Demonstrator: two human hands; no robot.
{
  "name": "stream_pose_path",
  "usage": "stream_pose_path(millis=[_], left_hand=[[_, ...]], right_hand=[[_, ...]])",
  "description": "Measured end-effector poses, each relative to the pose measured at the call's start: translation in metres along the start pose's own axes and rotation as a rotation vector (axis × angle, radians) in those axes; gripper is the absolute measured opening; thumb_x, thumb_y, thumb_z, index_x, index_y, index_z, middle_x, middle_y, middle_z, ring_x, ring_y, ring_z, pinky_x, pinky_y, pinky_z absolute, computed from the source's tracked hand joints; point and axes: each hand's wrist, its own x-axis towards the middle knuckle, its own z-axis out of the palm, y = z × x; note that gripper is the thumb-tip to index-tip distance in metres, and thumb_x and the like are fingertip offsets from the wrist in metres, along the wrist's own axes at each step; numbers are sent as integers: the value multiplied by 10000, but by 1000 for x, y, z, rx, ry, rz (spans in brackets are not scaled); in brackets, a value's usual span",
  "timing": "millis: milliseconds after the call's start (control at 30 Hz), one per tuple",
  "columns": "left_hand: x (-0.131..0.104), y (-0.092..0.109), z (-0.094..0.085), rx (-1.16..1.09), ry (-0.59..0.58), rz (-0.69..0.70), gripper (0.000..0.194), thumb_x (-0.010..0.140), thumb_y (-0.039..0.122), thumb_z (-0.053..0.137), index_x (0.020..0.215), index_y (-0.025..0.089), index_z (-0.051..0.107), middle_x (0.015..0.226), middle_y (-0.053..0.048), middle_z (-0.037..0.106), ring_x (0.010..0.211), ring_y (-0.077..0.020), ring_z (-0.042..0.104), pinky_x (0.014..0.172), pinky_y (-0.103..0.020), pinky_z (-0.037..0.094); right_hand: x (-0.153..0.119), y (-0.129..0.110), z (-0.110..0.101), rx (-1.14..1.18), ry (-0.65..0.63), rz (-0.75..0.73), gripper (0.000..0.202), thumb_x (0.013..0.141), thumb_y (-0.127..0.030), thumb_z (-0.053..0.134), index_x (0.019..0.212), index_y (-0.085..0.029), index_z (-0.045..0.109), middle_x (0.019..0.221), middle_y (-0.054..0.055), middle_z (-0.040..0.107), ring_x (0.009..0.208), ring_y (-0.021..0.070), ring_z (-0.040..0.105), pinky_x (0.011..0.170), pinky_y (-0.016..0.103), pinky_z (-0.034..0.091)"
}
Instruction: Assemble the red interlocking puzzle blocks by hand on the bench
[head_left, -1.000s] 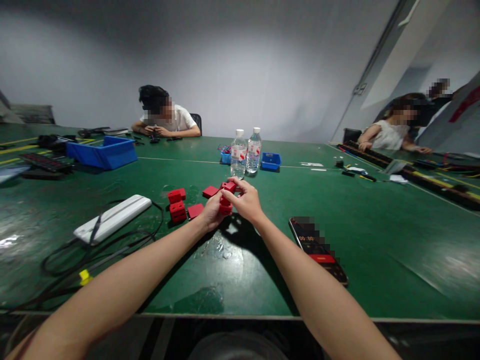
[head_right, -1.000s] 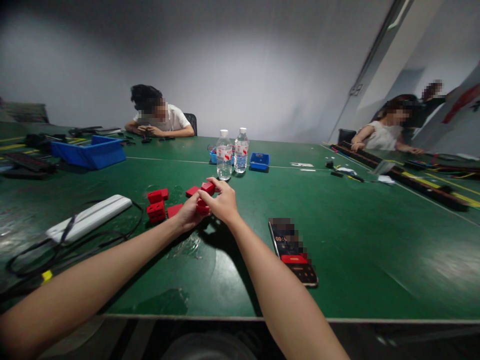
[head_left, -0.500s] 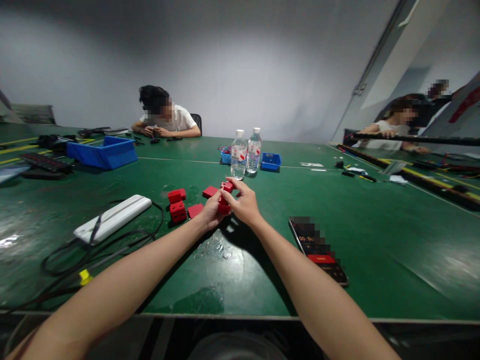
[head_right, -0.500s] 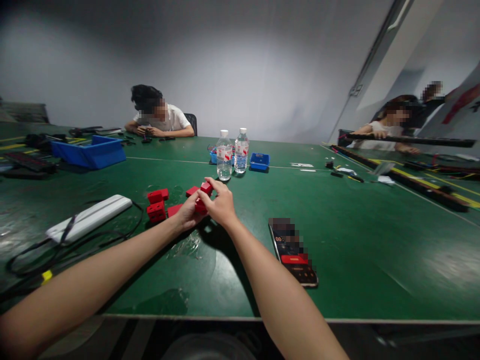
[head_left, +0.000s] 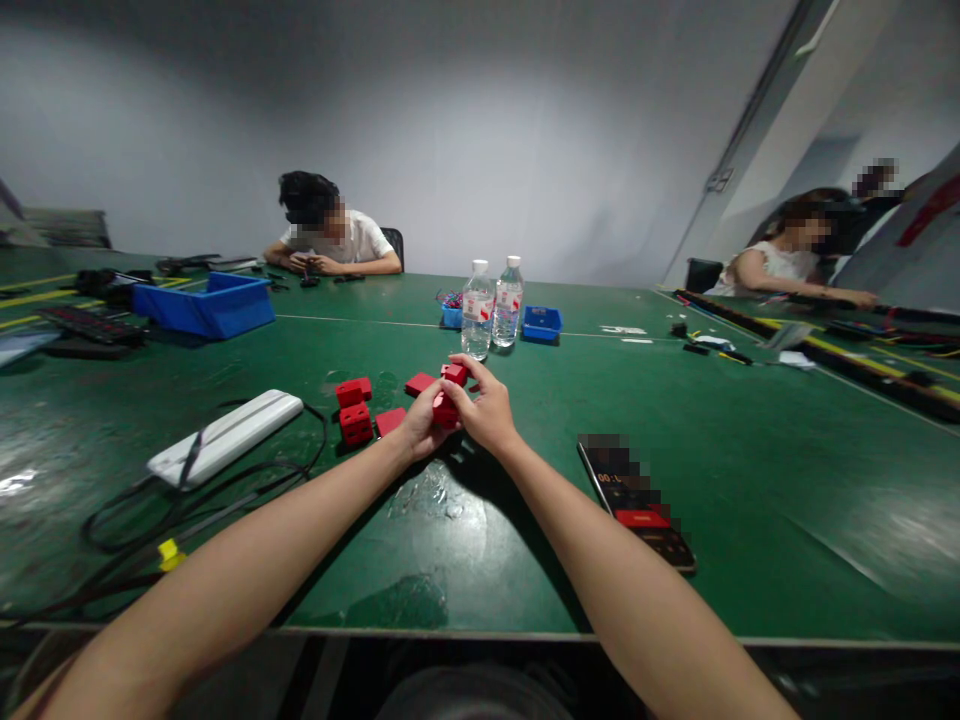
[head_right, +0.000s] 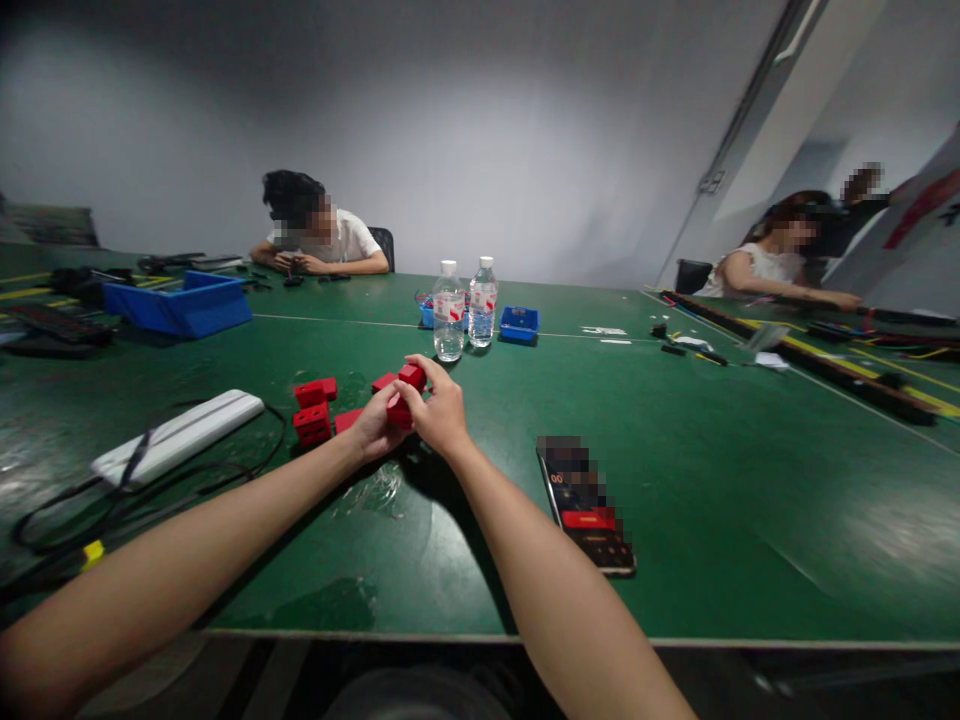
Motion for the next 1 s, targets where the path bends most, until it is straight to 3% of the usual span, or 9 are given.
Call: stream_pose_path(millis=[233, 400, 600, 1000], left_hand=[[0, -2, 0, -10, -77, -45, 345, 909, 269, 431, 1162, 101, 593, 761, -88, 686, 540, -140, 629, 485, -205, 493], [0, -2, 0, -9, -129, -74, 345, 916, 294, 426, 1126, 90, 609, 690, -75, 661, 484, -125, 596, 463, -200, 483], [0, -2, -1, -15, -105, -76, 316, 907, 296, 443, 1066, 90, 624, 561, -27, 584, 398, -99, 520, 415, -182, 441], [-1, -1, 1, -41, -19, -63, 292, 902, 209, 406, 1054, 99, 629, 618, -47, 637, 479, -131, 598, 505, -217, 509]], right_hand=[[-4, 3, 4, -1, 79, -8, 329, 809, -306, 606, 1122, -205, 603, 1149, 63, 649, 1019, 193, 609, 917, 323, 466], [-4, 6, 4, 19, 82, 12, 335, 817, -335, 601, 1125, -203, 598, 1135, 66, 651, 1014, 195, 613, 910, 326, 472], [-3, 5, 3, 14, 64, 29, 318, 822, -358, 591, 1105, -213, 606, 1111, 60, 663, 986, 197, 626, 901, 336, 479], [-1, -2, 1, -50, 42, -54, 317, 781, -265, 624, 1094, -212, 611, 1137, 66, 648, 1027, 196, 606, 920, 325, 471]])
